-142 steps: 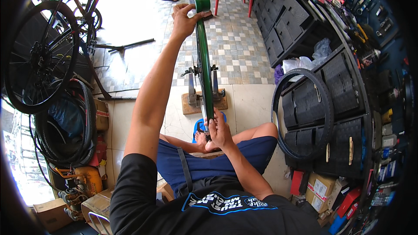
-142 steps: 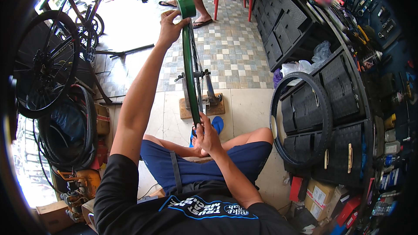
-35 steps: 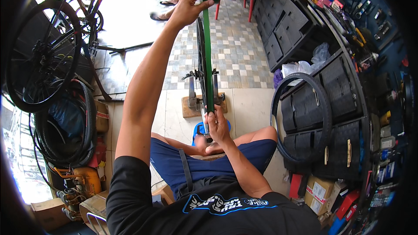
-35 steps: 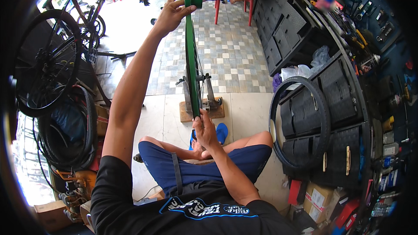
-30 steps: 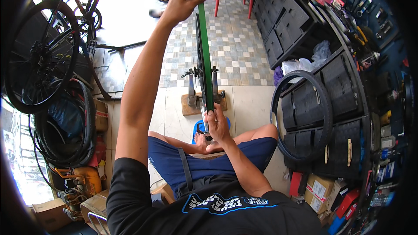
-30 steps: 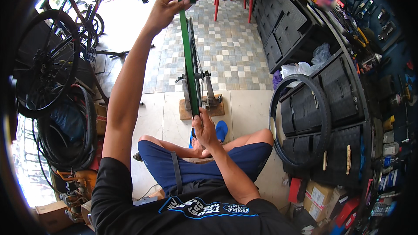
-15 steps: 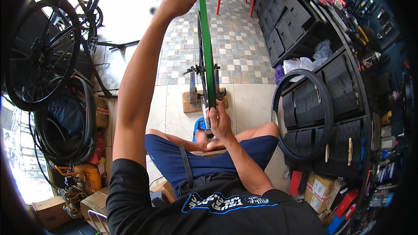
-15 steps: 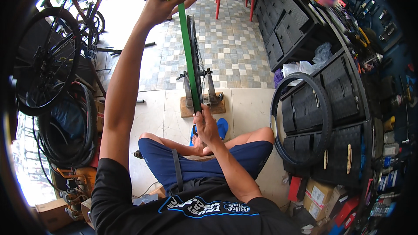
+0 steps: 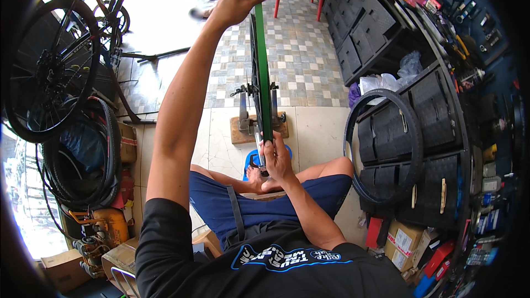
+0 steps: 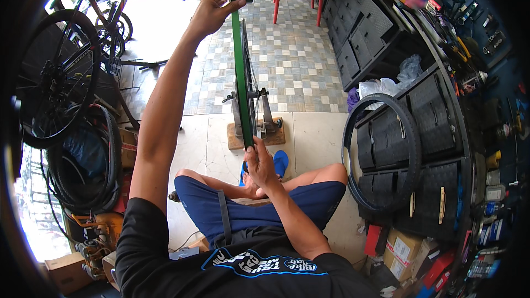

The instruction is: The person sits on the floor and wraps green rim tape around a bicycle wheel rim that is mounted on a stand. They rotate the wheel and apply the tape in overlapping layers to cover the rim surface.

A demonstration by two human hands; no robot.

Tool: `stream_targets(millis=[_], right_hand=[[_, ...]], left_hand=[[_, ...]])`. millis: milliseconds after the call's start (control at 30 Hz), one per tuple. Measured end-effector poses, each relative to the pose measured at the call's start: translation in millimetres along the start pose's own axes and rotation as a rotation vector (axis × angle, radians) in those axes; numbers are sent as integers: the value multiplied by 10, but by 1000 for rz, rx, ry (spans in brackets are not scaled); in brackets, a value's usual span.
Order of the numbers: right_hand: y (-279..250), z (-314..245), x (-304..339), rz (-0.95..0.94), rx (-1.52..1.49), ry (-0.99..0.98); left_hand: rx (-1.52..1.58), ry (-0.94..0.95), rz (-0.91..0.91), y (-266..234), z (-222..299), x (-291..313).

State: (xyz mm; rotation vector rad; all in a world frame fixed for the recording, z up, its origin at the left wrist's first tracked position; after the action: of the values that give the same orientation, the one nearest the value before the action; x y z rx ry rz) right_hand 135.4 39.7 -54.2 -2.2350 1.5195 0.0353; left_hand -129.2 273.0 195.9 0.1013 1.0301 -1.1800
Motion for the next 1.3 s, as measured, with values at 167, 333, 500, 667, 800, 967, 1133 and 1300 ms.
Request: stream_targets(millis=[167,333,500,667,800,967,1133,1300], right_hand=[[-12,-27,19,-4,-12,29],[-6,-19,42,-8,-12,37],[3,-30,40,-9,-18,13],[9,-2,34,-11,-29,6],[9,-9,34,-17,-44,1],[2,8,41,-9,-35,1],[1,-1,35,-31,-30,10],[3,-26,34,-35,-17,11]], left_hand=[[-135,10,-13,83,-60,37],[-18,-17,-4,155,-147,101],[-58,-22,4,184,-218,151],[-72,-12,1,198,-253,159],[-33,-23,-2,219,-332,197],[5,-65,-16,281,-365,232],[-47,-46,-4,270,-431,256],[-11,-45,3,231,-450,260]])
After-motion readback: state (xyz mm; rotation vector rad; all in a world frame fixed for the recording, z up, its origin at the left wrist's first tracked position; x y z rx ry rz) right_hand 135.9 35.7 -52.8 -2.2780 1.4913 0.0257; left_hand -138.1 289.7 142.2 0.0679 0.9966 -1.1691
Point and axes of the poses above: each hand's wrist, its own x-axis away from the middle knuckle, its own y-axis out of the palm, z = x × y, the point moved 3 cm from there along -x, towards the middle knuckle, and after that the axes turned 14 degrees about x, right-handed, at the moved point
